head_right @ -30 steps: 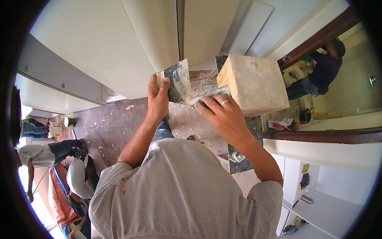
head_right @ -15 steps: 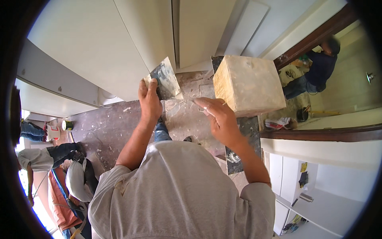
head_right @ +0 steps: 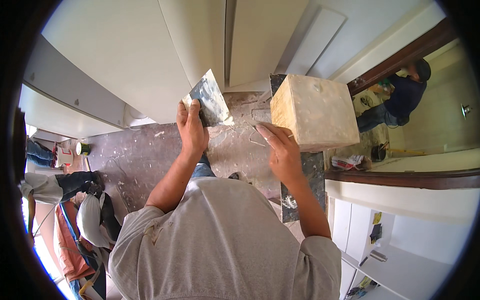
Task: Applying putty or filler to the seams and gaps of a built-in cabinet or wall unit using a putty knife.
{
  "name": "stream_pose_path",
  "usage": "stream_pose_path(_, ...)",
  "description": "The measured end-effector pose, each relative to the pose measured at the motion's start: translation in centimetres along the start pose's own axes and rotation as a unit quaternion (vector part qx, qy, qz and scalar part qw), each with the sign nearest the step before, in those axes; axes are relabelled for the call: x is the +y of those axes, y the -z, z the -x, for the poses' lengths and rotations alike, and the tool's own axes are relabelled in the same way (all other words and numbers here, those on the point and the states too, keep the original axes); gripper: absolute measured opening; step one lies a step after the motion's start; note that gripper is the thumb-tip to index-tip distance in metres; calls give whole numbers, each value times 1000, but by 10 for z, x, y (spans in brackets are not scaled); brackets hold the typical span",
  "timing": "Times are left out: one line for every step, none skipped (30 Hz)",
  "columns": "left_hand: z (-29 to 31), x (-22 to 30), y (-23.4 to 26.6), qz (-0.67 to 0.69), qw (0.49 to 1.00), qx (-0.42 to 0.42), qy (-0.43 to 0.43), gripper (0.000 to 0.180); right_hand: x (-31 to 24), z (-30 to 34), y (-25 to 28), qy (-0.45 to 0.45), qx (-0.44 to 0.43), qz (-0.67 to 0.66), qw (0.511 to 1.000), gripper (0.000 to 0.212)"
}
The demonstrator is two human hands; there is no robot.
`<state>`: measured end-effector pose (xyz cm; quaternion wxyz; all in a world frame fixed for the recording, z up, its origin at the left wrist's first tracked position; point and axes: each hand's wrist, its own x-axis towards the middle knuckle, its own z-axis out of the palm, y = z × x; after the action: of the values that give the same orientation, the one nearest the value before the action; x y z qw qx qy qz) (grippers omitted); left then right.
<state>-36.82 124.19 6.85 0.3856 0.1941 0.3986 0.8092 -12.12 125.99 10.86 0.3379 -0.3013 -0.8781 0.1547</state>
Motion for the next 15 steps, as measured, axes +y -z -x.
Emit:
stream_pose_path(-1,1,1,0,1000,0,2,25,-4,-5,8,-3,-5,34,999,61)
stream_pose_path(0,3,4,-33,999,-21,-7,27,-11,-10,14,6,-16,45,999,59)
stream_pose_path(1,4,7,-65,997,-43,-16,28,-16,-15,17,3,-17,44,999,59)
stream_pose_path(1,4,8,-65,997,-42,-14,28,-20,-21,21,28,-33,61,997,58)
stream_pose_path(1,4,8,-66,996,-47,-24,30,-23,-25,24,52,-50,78,994,56)
stream_pose_path(1,5,9,-68,996,-52,-34,32,-25,-26,26,52,-51,78,994,56)
stream_pose_path(0,4,11,-67,996,-53,-34,32,-27,-28,28,57,-65,93,992,54)
stream_pose_path(-1,2,13,-61,996,-61,-27,34,-28,-30,29,63,-79,108,989,52)
stream_pose_path(-1,2,15,-54,996,-68,-20,36,-28,-30,29,64,-79,109,989,52)
stream_pose_path(-1,3,14,-54,996,-67,-21,36,-27,-30,28,65,-86,112,988,51)
stream_pose_path(1,4,12,-42,997,-61,-16,37,-26,-31,28,66,-93,115,987,50)
stream_pose_path(2,4,11,-31,998,-56,-11,39,-28,-32,27,68,-94,114,987,50)
stream_pose_path(2,4,10,-30,998,-54,-13,39,-31,-32,25,64,-97,101,988,50)
stream_pose_path(2,3,11,-27,998,-52,-18,39,-34,-32,24,59,-99,87,990,50)
stream_pose_path(2,2,12,-24,998,-51,-22,40,-36,-32,23,61,-100,86,989,50)
